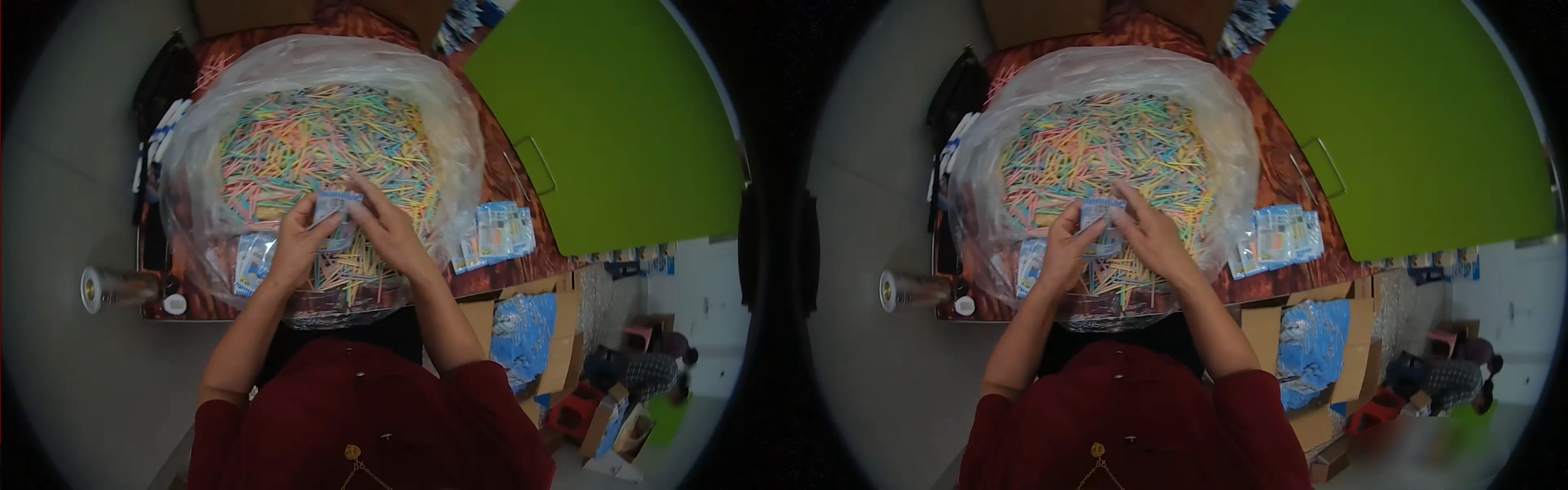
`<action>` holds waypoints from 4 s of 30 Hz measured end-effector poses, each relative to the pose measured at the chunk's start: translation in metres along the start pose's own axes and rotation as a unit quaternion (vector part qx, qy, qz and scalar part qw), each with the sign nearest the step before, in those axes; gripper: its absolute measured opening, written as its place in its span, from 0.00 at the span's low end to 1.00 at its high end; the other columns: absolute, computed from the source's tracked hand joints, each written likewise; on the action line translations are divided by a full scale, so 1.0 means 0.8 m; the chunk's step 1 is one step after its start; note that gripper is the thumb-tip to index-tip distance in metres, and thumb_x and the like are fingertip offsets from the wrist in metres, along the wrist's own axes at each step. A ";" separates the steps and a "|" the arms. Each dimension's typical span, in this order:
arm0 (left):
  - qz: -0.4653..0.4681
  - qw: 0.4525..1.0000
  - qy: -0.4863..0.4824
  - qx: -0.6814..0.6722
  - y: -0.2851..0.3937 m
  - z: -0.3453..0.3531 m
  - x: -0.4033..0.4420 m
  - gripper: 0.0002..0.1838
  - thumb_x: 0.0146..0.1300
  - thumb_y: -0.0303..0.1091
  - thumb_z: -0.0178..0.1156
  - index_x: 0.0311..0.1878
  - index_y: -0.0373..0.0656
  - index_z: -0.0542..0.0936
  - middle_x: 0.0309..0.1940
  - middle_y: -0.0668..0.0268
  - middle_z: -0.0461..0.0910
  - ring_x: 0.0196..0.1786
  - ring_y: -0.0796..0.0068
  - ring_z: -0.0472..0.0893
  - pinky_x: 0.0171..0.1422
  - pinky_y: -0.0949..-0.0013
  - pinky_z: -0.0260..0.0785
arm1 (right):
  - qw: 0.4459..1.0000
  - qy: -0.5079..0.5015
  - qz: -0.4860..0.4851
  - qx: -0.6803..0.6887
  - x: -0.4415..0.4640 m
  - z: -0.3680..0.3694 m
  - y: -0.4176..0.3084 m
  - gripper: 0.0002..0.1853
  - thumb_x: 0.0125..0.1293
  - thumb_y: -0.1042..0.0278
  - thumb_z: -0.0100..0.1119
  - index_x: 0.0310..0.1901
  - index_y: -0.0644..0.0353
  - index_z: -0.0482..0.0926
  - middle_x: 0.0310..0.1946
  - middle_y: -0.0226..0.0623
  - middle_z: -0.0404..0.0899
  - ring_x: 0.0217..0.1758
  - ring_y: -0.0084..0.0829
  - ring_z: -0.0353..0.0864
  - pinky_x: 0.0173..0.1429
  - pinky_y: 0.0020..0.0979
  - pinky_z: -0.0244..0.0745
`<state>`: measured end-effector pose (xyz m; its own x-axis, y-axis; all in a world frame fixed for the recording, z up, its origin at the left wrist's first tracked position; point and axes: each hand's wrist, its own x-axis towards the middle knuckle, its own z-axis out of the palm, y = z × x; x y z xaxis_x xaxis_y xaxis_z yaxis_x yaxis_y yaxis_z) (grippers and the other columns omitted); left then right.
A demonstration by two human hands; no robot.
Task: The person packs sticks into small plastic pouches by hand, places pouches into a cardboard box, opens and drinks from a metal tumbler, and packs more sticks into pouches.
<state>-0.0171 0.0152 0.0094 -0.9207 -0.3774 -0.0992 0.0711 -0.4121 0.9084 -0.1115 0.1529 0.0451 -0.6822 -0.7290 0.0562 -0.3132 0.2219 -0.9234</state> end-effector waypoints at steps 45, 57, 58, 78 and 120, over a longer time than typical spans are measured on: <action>0.082 0.858 0.037 0.506 0.044 -0.033 0.047 0.08 0.56 0.31 0.65 0.40 0.44 0.83 0.27 0.66 0.78 0.28 0.75 0.76 0.33 0.70 0.69 | 0.858 0.330 0.084 -0.385 -0.102 -0.263 0.156 0.18 0.58 0.76 0.61 0.52 0.63 0.77 0.48 0.45 0.76 0.50 0.43 0.76 0.54 0.39 0.70; 0.134 0.798 0.044 0.587 0.021 -0.038 0.023 0.11 0.53 0.37 0.67 0.36 0.44 0.79 0.30 0.62 0.78 0.39 0.58 0.79 0.43 0.57 0.70 | 0.872 -0.056 -0.327 -0.360 0.079 -0.041 0.049 0.14 0.49 0.75 0.63 0.40 0.56 0.81 0.43 0.39 0.77 0.45 0.41 0.77 0.48 0.38 0.73; 0.134 0.798 0.048 0.586 0.017 -0.040 0.024 0.11 0.53 0.37 0.67 0.36 0.44 0.79 0.30 0.62 0.78 0.39 0.58 0.79 0.43 0.57 0.70 | 0.866 -0.063 -0.333 -0.369 0.084 -0.041 0.052 0.15 0.50 0.74 0.63 0.42 0.55 0.81 0.41 0.37 0.78 0.45 0.40 0.77 0.48 0.37 0.73; 0.218 0.773 0.109 0.586 0.043 -0.090 -0.004 0.12 0.54 0.30 0.64 0.42 0.44 0.77 0.42 0.57 0.71 0.43 0.55 0.76 0.44 0.57 0.70 | 0.960 0.060 -0.268 -0.061 0.365 0.045 -0.152 0.15 0.69 0.66 0.55 0.52 0.67 0.76 0.36 0.32 0.79 0.36 0.19 0.75 0.41 0.23 0.71; 0.010 0.865 0.149 0.479 0.033 -0.149 -0.072 0.10 0.48 0.33 0.72 0.30 0.38 0.83 0.29 0.60 0.78 0.35 0.65 0.80 0.39 0.65 0.70 | 0.872 -0.106 -0.117 -0.463 0.371 0.165 0.009 0.19 0.55 0.68 0.57 0.49 0.62 0.80 0.53 0.51 0.77 0.57 0.48 0.75 0.59 0.43 0.70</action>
<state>0.0838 -0.0726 -0.0093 -0.7726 -0.6329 -0.0501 -0.3970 0.4200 0.8161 -0.2287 -0.1474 0.0053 -0.4217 -0.9059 0.0394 -0.8936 0.4078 -0.1874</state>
